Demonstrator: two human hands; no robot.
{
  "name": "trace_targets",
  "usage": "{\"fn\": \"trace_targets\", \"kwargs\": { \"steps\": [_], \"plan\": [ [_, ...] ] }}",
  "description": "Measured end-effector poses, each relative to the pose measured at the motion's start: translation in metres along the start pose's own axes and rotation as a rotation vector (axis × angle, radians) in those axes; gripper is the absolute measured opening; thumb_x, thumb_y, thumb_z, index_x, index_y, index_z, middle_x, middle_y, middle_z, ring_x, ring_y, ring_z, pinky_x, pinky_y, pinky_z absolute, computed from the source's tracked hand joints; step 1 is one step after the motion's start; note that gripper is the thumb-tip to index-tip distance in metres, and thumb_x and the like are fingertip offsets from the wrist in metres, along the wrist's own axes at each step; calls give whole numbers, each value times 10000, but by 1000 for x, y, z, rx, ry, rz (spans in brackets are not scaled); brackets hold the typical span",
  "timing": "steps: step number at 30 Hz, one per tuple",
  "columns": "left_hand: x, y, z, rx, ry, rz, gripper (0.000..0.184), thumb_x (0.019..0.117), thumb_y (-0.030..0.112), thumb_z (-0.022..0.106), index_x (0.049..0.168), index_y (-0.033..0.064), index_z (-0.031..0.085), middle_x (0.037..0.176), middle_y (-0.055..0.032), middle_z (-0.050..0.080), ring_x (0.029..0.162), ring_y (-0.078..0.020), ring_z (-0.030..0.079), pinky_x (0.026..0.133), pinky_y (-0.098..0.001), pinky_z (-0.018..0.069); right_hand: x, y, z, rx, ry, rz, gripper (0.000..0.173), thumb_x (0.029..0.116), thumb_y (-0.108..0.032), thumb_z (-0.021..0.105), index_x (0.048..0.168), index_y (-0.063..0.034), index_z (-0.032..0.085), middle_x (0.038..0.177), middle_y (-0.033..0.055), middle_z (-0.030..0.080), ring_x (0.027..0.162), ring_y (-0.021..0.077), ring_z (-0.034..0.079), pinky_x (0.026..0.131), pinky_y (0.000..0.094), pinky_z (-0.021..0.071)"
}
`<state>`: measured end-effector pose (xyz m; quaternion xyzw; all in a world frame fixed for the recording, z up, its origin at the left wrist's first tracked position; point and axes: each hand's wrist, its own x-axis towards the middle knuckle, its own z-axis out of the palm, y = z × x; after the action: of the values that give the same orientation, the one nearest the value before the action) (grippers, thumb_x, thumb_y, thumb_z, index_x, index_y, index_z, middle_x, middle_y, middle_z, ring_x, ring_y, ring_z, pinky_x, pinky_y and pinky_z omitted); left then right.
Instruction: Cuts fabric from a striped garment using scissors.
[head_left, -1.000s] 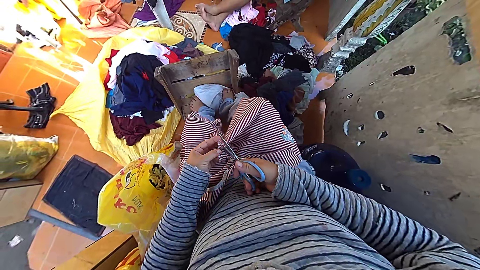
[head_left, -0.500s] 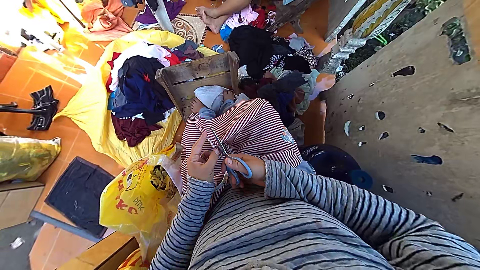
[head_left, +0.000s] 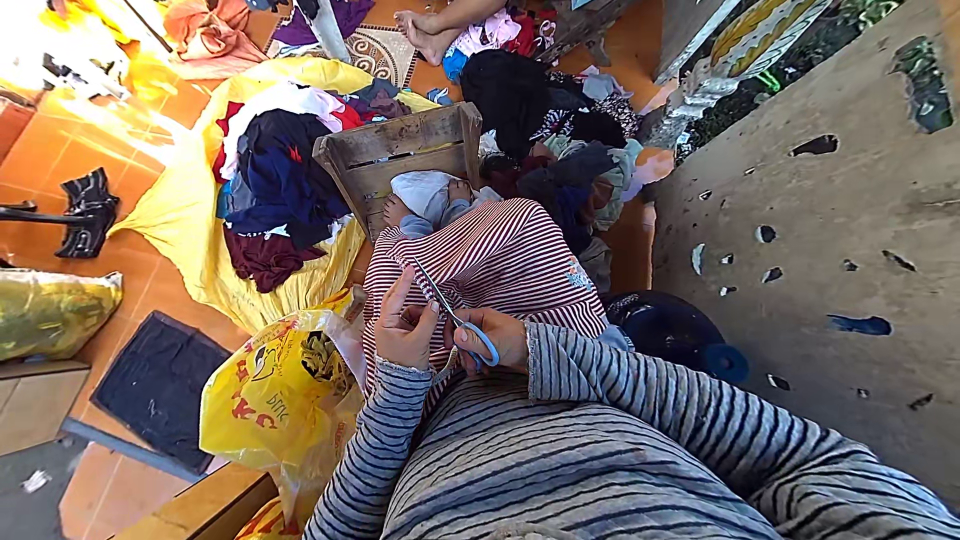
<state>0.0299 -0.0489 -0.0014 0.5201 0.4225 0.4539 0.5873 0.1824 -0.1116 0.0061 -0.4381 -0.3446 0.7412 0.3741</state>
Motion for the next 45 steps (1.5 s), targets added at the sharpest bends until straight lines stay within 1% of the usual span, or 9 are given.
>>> {"fn": "trace_targets", "kwargs": {
  "steps": [4, 10, 17, 20, 30, 33, 40, 43, 45],
  "plan": [
    [-1, 0, -4, 48, -21, 44, 584, 822, -79, 671, 1392, -96, 542, 1384, -169, 575, 676, -4, 624, 640, -169, 561, 2, -4, -4, -45, -21, 3, 249, 979, -342, 595, 1001, -94, 571, 609, -85, 584, 521, 35, 600, 550, 196, 531],
    [-9, -1, -2, 1, -69, 117, 553, 807, -104, 688, 1344, -141, 557, 1404, -197, 544, 678, 12, 621, 646, -162, 568, 8, -8, -5, -15, -10, -23, 379, 977, -493, 569, 1073, -127, 560, 659, -83, 608, 546, 26, 601, 530, 176, 502],
    [-11, 3, -7, 32, -142, 99, 548, 797, -107, 672, 1332, -150, 560, 1413, -212, 543, 668, 21, 610, 630, -158, 560, 12, -3, -8, 13, 36, -95, 250, 960, -353, 621, 1015, -118, 556, 620, -98, 581, 519, 30, 588, 550, 199, 528],
    [-16, 3, -6, 40, -192, 98, 541, 789, -104, 675, 1319, -147, 574, 1408, -215, 558, 668, 21, 613, 616, -157, 555, 15, -9, -11, -15, 69, -74, 384, 956, -469, 591, 1057, -105, 520, 658, -88, 574, 542, 24, 575, 544, 183, 500],
    [-21, 10, -9, 23, -267, 82, 547, 774, -108, 640, 1314, -157, 571, 1398, -218, 556, 687, 11, 625, 622, -160, 561, 20, -10, -19, 30, 72, -128, 383, 883, -465, 689, 992, -131, 535, 630, -111, 575, 530, 12, 576, 549, 185, 511],
    [-24, 13, -13, 46, -306, 60, 547, 760, -93, 632, 1305, -128, 599, 1377, -196, 586, 668, 14, 611, 587, -158, 544, 22, -18, -22, -38, 57, -130, 467, 890, -535, 644, 1037, -113, 508, 669, -106, 573, 573, 8, 578, 574, 174, 497],
    [-29, 37, -38, 51, -493, -13, 532, 773, -51, 658, 1305, -45, 645, 1373, -113, 611, 657, 50, 577, 559, -139, 511, 31, -5, -29, 29, 0, -209, 588, 773, -652, 769, 977, -147, 550, 623, -126, 600, 533, 18, 604, 561, 198, 536],
    [-26, 75, -74, -10, -605, 54, 478, 891, 208, 758, 1349, 110, 664, 1381, 11, 636, 847, 32, 650, 691, -163, 556, 25, -3, -37, -31, 12, -259, 741, 797, -767, 661, 1085, -87, 598, 680, -112, 646, 603, 17, 632, 604, 203, 543],
    [-26, 122, -116, 62, -559, 167, 476, 930, 295, 744, 1383, 195, 642, 1297, 77, 680, 922, 28, 666, 770, -152, 565, 18, 3, -48, -40, 64, -281, 803, 791, -802, 637, 1132, -75, 606, 722, -86, 669, 643, 31, 642, 630, 215, 550]
  ]
}}
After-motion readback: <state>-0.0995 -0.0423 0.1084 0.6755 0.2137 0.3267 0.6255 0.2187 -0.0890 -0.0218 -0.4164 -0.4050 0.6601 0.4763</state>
